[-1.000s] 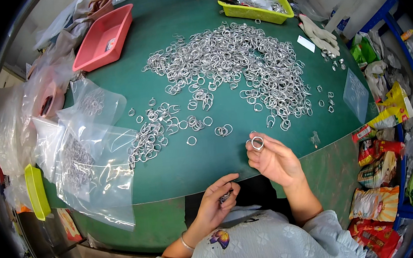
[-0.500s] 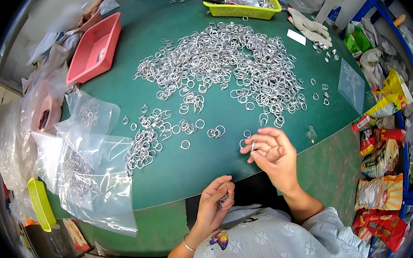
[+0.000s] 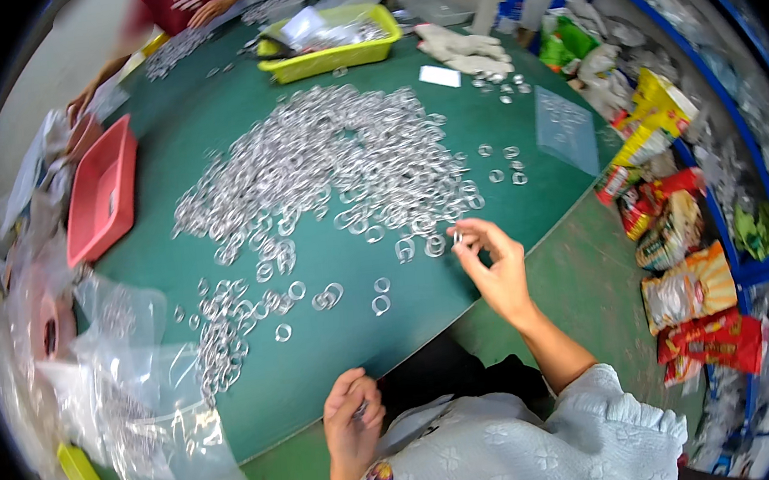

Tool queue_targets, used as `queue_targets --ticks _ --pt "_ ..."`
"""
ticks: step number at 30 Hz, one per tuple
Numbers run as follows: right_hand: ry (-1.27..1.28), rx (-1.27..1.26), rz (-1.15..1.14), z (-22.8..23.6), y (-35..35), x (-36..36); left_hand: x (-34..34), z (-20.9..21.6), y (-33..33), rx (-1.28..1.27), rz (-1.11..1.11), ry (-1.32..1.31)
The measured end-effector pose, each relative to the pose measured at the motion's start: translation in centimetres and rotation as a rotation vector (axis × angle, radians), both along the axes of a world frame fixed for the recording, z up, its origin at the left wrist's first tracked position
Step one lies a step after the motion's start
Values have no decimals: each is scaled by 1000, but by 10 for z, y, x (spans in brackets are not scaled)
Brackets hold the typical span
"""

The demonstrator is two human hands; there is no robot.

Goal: The person picks up small metal rings from a pile on a green table, places them into a small plastic bag, and arranges other rings into a grid pattern on the table surface.

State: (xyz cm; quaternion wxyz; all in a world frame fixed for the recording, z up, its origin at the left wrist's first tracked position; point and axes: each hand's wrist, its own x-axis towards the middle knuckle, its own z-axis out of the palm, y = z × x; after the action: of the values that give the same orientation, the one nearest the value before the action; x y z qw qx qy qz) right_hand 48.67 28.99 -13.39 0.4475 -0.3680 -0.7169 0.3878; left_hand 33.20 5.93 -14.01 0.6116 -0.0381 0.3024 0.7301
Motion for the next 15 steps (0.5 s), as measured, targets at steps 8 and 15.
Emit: queue_targets --ticks 8,15 --pt "-320 229 -585 -16 119 119 -9 -3 8 59 -5 78" --pt "-504 364 -540 -29 177 145 -11 -3 8 53 31 72"
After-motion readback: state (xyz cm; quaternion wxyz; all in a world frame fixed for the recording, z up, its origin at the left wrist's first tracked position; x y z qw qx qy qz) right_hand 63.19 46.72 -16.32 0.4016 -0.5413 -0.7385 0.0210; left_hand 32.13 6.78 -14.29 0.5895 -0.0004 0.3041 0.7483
